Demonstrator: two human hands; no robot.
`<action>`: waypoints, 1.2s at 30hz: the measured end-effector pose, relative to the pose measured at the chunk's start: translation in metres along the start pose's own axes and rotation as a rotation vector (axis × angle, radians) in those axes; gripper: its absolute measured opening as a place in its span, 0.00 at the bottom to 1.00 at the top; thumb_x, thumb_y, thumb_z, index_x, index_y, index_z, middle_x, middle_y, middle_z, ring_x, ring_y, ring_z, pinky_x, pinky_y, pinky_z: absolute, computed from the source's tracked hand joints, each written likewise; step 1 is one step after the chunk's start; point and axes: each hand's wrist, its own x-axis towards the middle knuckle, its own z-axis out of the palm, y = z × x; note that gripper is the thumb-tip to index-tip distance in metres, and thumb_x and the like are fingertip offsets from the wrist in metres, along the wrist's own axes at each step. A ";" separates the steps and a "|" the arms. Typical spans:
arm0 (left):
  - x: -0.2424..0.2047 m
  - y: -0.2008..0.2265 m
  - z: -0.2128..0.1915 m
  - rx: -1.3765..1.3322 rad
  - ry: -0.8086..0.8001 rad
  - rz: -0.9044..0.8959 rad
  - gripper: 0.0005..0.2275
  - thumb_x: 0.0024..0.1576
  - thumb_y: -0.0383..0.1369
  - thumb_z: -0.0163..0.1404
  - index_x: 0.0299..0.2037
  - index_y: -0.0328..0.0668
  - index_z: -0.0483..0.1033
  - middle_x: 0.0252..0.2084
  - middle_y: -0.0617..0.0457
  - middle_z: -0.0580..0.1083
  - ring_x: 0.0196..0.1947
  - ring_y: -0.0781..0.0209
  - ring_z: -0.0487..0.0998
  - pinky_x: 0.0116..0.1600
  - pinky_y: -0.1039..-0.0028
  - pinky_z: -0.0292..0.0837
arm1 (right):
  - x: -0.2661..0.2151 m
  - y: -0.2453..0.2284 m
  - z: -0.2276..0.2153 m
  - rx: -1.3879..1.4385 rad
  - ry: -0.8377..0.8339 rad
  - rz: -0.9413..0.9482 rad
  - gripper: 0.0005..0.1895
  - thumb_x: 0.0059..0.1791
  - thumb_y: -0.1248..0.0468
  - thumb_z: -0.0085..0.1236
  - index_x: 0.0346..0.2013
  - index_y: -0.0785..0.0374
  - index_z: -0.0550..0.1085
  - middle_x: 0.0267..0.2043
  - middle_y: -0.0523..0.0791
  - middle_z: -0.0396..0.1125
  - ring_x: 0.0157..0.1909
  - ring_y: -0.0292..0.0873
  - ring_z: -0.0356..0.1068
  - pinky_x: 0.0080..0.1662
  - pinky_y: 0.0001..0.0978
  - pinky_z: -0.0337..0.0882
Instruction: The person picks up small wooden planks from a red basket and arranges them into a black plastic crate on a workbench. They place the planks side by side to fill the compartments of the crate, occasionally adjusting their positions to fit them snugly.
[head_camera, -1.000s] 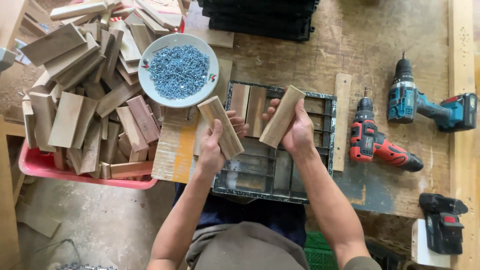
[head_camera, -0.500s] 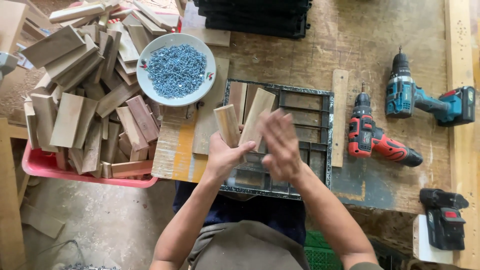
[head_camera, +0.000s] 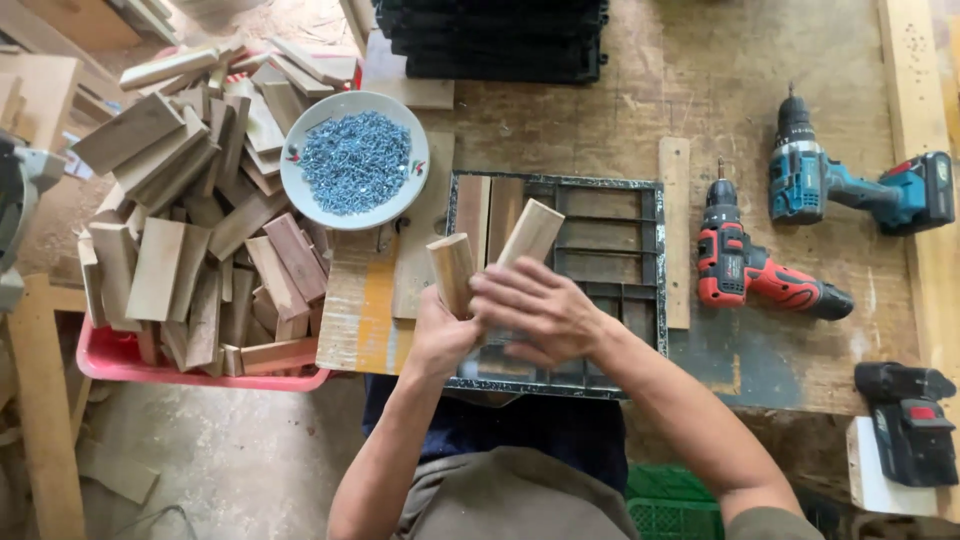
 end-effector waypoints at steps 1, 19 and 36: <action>0.002 -0.003 -0.002 0.008 -0.015 0.003 0.08 0.48 0.21 0.64 0.36 0.34 0.82 0.27 0.50 0.74 0.29 0.65 0.74 0.37 0.73 0.75 | -0.007 0.025 -0.007 -0.013 0.007 0.008 0.34 0.57 0.40 0.29 0.65 0.54 0.72 0.69 0.48 0.65 0.71 0.51 0.63 0.68 0.51 0.58; 0.037 0.002 -0.007 0.495 0.128 -0.138 0.32 0.61 0.52 0.47 0.67 0.35 0.60 0.61 0.27 0.69 0.62 0.29 0.71 0.66 0.43 0.65 | -0.001 0.079 0.003 0.496 0.396 1.355 0.31 0.54 0.56 0.59 0.72 0.49 0.62 0.51 0.55 0.74 0.40 0.41 0.76 0.47 0.35 0.80; 0.101 -0.069 -0.029 -0.063 0.102 0.261 0.30 0.65 0.55 0.33 0.61 0.33 0.65 0.24 0.49 0.72 0.22 0.64 0.78 0.25 0.77 0.82 | -0.027 0.109 0.071 -0.253 -0.233 0.922 0.34 0.57 0.47 0.41 0.70 0.69 0.54 0.68 0.62 0.49 0.73 0.69 0.46 0.73 0.56 0.44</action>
